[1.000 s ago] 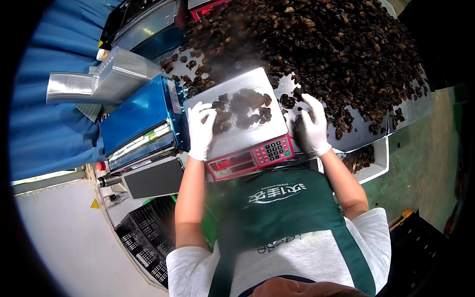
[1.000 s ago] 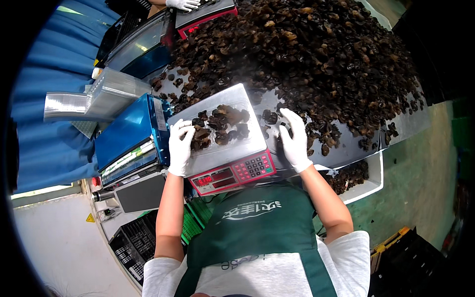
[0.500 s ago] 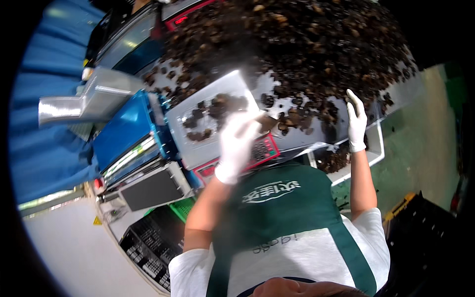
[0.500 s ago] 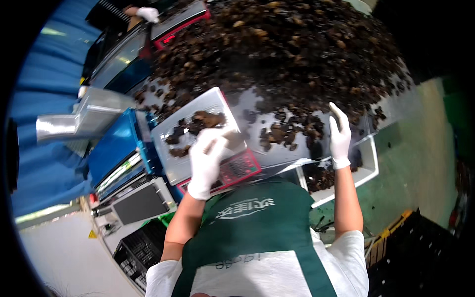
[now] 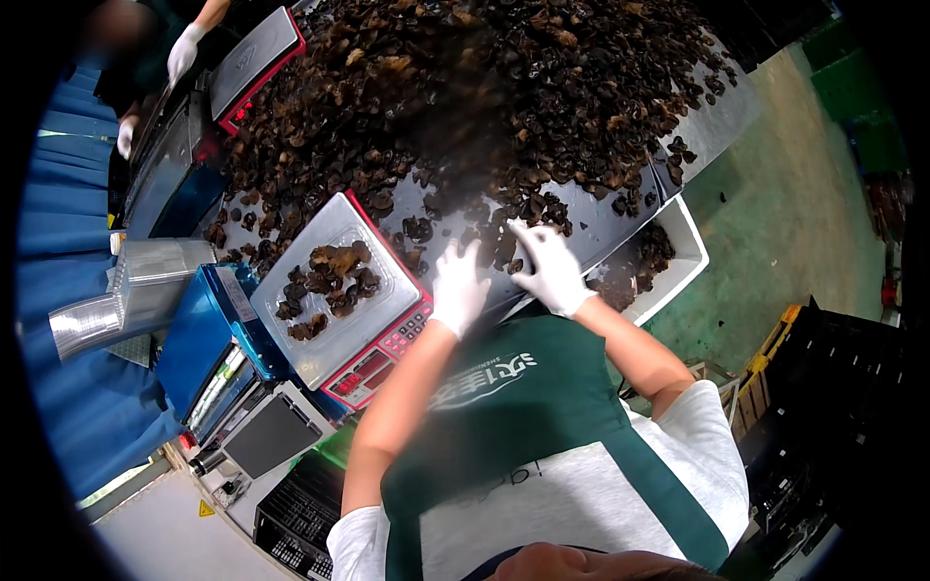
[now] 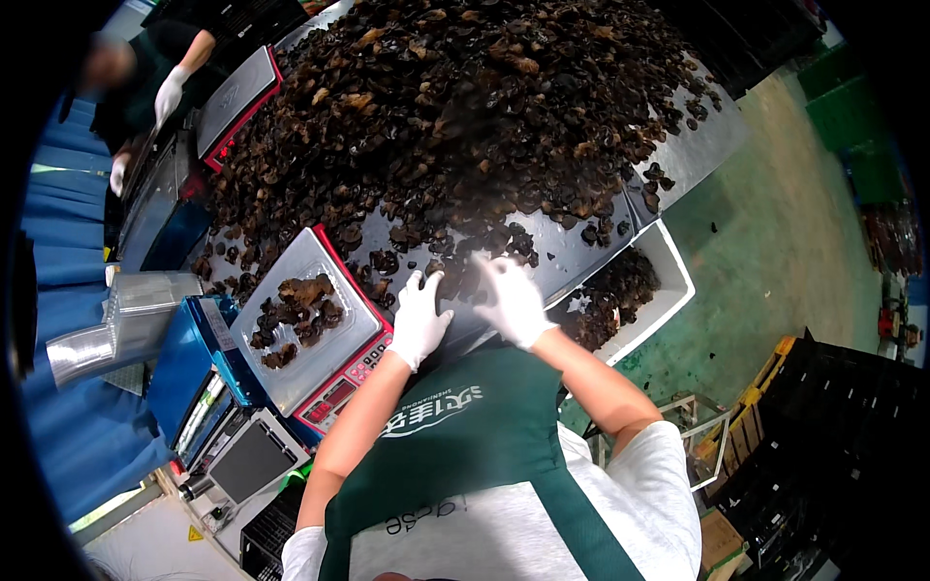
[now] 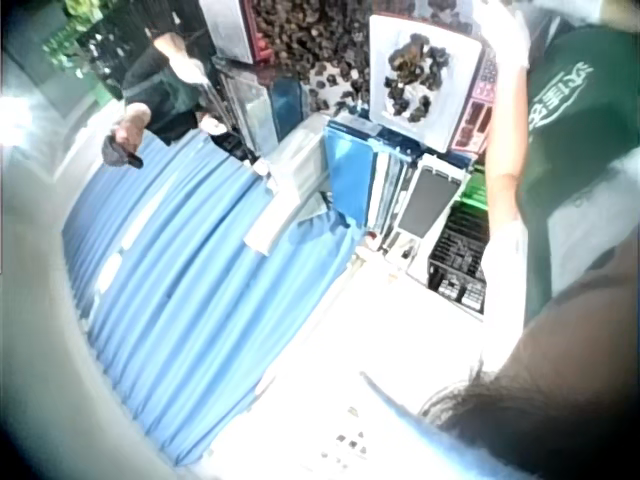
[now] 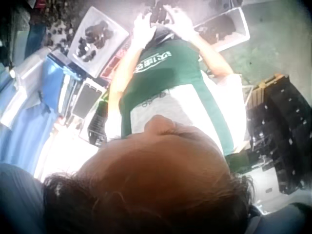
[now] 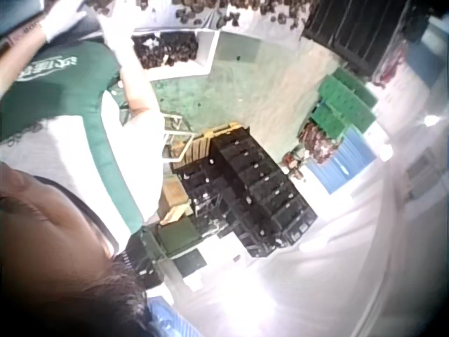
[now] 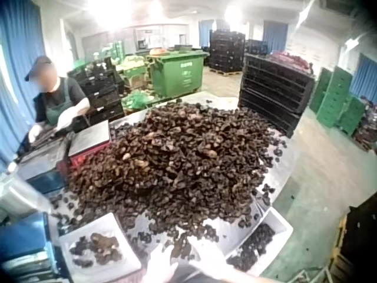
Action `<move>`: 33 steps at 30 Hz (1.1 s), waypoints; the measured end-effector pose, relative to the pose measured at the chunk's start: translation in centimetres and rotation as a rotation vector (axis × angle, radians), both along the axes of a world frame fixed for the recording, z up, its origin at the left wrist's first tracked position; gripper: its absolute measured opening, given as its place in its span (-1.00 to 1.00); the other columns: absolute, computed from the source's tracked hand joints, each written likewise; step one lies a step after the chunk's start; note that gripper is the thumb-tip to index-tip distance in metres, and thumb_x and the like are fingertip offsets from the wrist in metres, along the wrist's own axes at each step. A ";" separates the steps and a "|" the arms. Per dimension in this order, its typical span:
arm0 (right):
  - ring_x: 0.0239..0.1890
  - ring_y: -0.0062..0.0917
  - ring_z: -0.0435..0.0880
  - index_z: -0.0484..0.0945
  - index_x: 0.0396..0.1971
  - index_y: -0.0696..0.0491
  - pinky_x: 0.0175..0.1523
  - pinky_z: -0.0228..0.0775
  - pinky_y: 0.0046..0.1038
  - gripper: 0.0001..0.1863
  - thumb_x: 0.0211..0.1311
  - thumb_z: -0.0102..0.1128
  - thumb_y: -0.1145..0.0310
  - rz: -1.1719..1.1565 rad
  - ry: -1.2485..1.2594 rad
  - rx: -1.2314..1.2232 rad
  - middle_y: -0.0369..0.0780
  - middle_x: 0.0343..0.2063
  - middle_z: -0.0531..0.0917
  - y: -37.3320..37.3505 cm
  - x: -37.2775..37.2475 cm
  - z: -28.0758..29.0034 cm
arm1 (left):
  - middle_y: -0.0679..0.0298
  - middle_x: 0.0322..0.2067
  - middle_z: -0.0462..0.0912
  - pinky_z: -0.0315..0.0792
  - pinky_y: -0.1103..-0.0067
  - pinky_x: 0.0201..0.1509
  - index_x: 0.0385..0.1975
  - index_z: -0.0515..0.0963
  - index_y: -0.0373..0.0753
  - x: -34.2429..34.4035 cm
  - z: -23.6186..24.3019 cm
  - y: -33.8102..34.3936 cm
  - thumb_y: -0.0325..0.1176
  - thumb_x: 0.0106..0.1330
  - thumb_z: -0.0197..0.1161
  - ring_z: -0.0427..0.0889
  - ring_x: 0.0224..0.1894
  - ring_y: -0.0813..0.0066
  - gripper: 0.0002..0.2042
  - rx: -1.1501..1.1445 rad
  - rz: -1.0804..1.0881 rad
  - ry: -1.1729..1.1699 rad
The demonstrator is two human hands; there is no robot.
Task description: The person scoops dried black fungus from a large pile onto a digital scale to weigh it. They then transfer the weighed fungus into a plastic container, place it on a vacuum sealing machine, and seal the package. Finally, the sealed container is placed into a black crate.
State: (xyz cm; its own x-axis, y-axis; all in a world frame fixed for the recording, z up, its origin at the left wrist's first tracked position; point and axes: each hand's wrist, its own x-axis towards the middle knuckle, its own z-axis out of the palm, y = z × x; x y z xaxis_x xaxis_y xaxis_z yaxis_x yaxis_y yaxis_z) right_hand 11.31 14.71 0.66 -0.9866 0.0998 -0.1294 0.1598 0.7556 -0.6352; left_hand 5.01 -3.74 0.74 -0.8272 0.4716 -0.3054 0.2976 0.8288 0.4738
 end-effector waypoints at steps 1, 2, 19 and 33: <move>0.07 -0.14 0.49 0.31 0.30 -0.04 0.19 0.41 -0.25 -0.18 -0.07 0.41 0.38 0.077 0.011 -0.013 -0.04 0.10 0.44 -1.0 -0.5 -0.5 | -0.14 0.24 0.25 0.39 0.25 0.25 0.24 0.31 -0.15 0.0 -1.1 0.1 -0.43 0.10 0.37 0.32 0.21 -0.16 -0.36 -0.002 -0.020 0.017; 0.08 -0.13 0.49 0.32 0.30 -0.04 0.18 0.42 -0.24 -0.18 -0.09 0.40 0.47 0.145 -0.018 -0.060 -0.03 0.11 0.44 -1.8 -1.1 -0.9 | -0.03 0.02 0.40 0.44 0.29 0.12 0.01 0.45 -0.21 0.0 -2.3 0.2 -0.55 0.06 0.31 0.43 0.05 -0.06 -0.55 0.129 0.036 0.133; -0.08 -0.23 0.54 0.60 -0.24 0.04 -0.01 0.46 -0.30 -0.79 0.09 0.17 0.51 0.317 0.288 -0.102 -0.14 -0.17 0.53 -2.2 -14.8 -5.1 | -0.15 -0.10 0.50 0.41 0.28 0.15 0.09 0.39 -0.24 -8.3 -3.6 0.2 -0.56 0.15 0.19 0.52 0.00 -0.13 -0.56 0.136 0.397 0.011; -0.11 -0.68 0.56 0.24 0.38 -0.12 -0.09 0.51 -0.56 -0.26 0.15 0.14 0.54 -0.415 -0.129 -1.258 -0.26 0.06 0.48 8.6 -7.9 -1.8 | 0.10 0.06 0.38 0.58 0.56 -0.07 0.35 0.19 -0.14 -6.6 -3.5 -1.7 -0.75 0.30 -0.11 0.48 -0.05 0.41 -0.40 0.450 0.494 0.058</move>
